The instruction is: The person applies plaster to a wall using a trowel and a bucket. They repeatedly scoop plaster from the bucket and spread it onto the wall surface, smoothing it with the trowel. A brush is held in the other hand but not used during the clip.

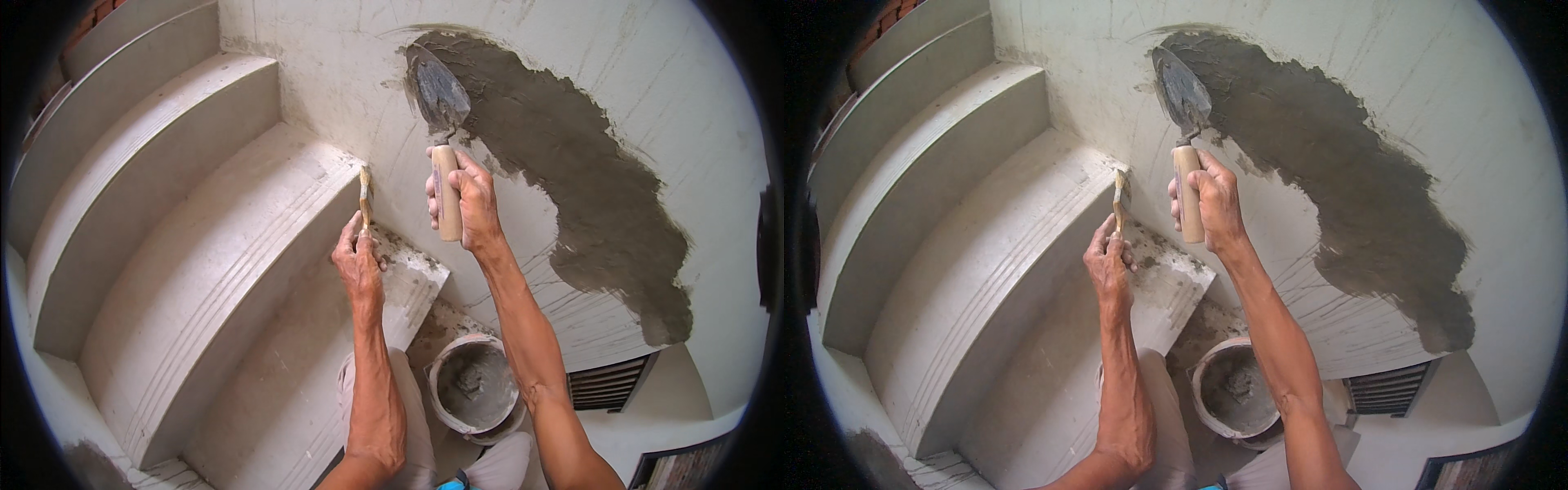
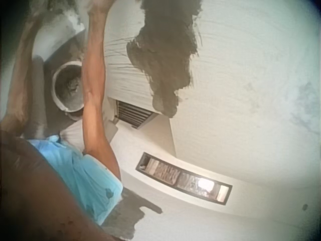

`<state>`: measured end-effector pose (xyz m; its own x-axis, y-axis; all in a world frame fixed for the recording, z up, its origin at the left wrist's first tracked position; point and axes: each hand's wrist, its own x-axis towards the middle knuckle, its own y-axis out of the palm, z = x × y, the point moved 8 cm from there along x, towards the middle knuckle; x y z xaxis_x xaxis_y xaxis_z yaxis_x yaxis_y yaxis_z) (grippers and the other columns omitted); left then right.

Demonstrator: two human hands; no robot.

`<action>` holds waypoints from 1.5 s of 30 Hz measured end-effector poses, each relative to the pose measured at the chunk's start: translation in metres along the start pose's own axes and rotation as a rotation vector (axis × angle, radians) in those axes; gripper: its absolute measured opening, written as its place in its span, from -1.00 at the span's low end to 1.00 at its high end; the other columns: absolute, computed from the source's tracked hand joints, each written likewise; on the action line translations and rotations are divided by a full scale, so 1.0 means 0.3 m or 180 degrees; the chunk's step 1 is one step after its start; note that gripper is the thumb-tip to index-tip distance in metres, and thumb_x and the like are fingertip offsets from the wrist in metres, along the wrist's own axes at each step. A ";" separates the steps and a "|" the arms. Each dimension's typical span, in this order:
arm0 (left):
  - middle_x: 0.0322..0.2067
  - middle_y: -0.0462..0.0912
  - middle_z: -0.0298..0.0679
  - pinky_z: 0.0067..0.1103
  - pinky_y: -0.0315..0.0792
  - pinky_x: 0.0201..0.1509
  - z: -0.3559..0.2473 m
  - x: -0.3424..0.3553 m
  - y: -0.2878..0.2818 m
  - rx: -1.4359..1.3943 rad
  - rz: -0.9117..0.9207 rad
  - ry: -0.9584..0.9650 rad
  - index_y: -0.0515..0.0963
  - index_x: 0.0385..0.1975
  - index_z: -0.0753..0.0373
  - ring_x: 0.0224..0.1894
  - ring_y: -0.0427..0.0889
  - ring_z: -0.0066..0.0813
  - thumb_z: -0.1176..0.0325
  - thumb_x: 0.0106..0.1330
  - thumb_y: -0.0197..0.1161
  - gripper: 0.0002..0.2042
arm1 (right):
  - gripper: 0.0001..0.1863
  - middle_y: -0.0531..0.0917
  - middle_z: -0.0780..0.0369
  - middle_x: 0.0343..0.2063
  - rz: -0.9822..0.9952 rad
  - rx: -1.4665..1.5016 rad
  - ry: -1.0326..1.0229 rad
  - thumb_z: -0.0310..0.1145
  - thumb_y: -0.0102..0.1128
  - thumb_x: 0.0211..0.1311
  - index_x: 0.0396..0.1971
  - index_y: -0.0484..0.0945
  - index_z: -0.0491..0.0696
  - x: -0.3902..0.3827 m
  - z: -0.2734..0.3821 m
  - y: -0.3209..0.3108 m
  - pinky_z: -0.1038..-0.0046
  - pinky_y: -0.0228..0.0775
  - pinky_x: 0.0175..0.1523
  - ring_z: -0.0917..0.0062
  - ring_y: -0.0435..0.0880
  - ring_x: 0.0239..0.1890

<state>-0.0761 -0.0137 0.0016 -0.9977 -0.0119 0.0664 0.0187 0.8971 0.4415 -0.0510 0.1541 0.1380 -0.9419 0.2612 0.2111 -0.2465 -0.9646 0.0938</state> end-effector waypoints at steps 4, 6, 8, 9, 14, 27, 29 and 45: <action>-0.51 0.46 -0.35 -0.70 0.35 -0.62 0.012 -0.006 -0.009 -0.0029 0.0003 -0.0004 0.45 0.23 0.42 -0.58 0.42 -0.70 0.39 0.39 0.10 -0.57 | -0.56 0.57 0.21 -0.50 -0.0139 -0.0096 -0.0091 -0.34 -0.12 0.28 0.12 0.41 -0.19 0.022 0.011 -0.022 0.49 0.48 -0.63 0.61 0.53 -0.64; -0.51 0.46 -0.35 -0.70 0.35 -0.62 0.008 -0.014 -0.010 -0.0003 -0.0004 -0.0054 0.45 0.23 0.43 -0.58 0.41 -0.70 0.39 0.40 0.11 -0.57 | -0.57 0.57 0.20 -0.50 -0.0177 0.0086 -0.0046 -0.33 -0.12 0.29 0.11 0.41 -0.19 0.005 0.023 -0.036 0.50 0.49 -0.63 0.60 0.54 -0.64; -0.51 0.46 -0.35 -0.70 0.35 -0.62 0.007 -0.015 -0.013 -0.0014 -0.0009 -0.0070 0.45 0.23 0.43 -0.58 0.41 -0.70 0.38 0.40 0.11 -0.57 | -0.56 0.57 0.19 -0.49 -0.0196 0.0243 -0.0063 -0.33 -0.12 0.29 0.12 0.41 -0.19 -0.013 0.045 -0.047 0.50 0.49 -0.63 0.60 0.55 -0.63; -0.51 0.46 -0.35 -0.70 0.35 -0.62 0.010 -0.014 -0.016 -0.0038 -0.0006 -0.0063 0.45 0.23 0.44 -0.58 0.41 -0.71 0.38 0.40 0.11 -0.57 | -0.56 0.57 0.19 -0.49 -0.0201 0.0308 -0.0101 -0.33 -0.12 0.30 0.12 0.41 -0.19 -0.025 0.058 -0.053 0.50 0.49 -0.63 0.59 0.55 -0.63; -0.51 0.47 -0.35 -0.70 0.36 -0.62 0.013 0.003 -0.007 -0.0063 0.0017 0.0058 0.45 0.24 0.41 -0.57 0.42 -0.72 0.39 0.40 0.10 -0.57 | -0.52 0.56 0.18 -0.48 -0.0223 0.0268 -0.0313 -0.34 -0.15 0.29 0.17 0.42 -0.19 -0.051 0.102 -0.087 0.48 0.50 -0.63 0.58 0.56 -0.61; -0.51 0.45 -0.35 -0.70 0.36 -0.63 0.010 0.001 0.003 0.0020 0.0045 0.0122 0.42 0.25 0.47 -0.58 0.41 -0.71 0.36 0.40 0.10 -0.54 | -0.48 0.55 0.16 -0.50 -0.0389 0.0607 -0.0357 -0.37 -0.17 0.21 0.18 0.40 -0.19 -0.131 0.032 -0.129 0.46 0.50 -0.64 0.55 0.55 -0.63; -0.52 0.45 -0.35 -0.70 0.35 -0.63 0.004 0.003 0.002 0.0017 0.0036 0.0130 0.42 0.24 0.47 -0.58 0.41 -0.71 0.37 0.40 0.10 -0.54 | -0.47 0.55 0.16 -0.52 -0.0386 0.0626 -0.0298 -0.38 -0.17 0.18 0.17 0.40 -0.20 -0.147 0.012 -0.126 0.46 0.49 -0.65 0.56 0.54 -0.64; -0.55 0.46 -0.35 -0.68 0.32 -0.65 0.015 0.007 -0.003 -0.0020 -0.0054 -0.0018 0.44 0.23 0.45 -0.62 0.40 -0.69 0.43 0.40 0.09 -0.58 | -0.53 0.55 0.23 -0.52 -0.0243 0.0080 -0.0020 -0.39 -0.18 0.20 0.11 0.42 -0.16 0.016 -0.129 -0.008 0.50 0.46 -0.63 0.61 0.53 -0.64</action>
<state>-0.0786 -0.0126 -0.0026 -0.9982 -0.0246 0.0538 0.0021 0.8939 0.4482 -0.0638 0.1564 0.1011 -0.9190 0.3344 0.2086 -0.3118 -0.9406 0.1342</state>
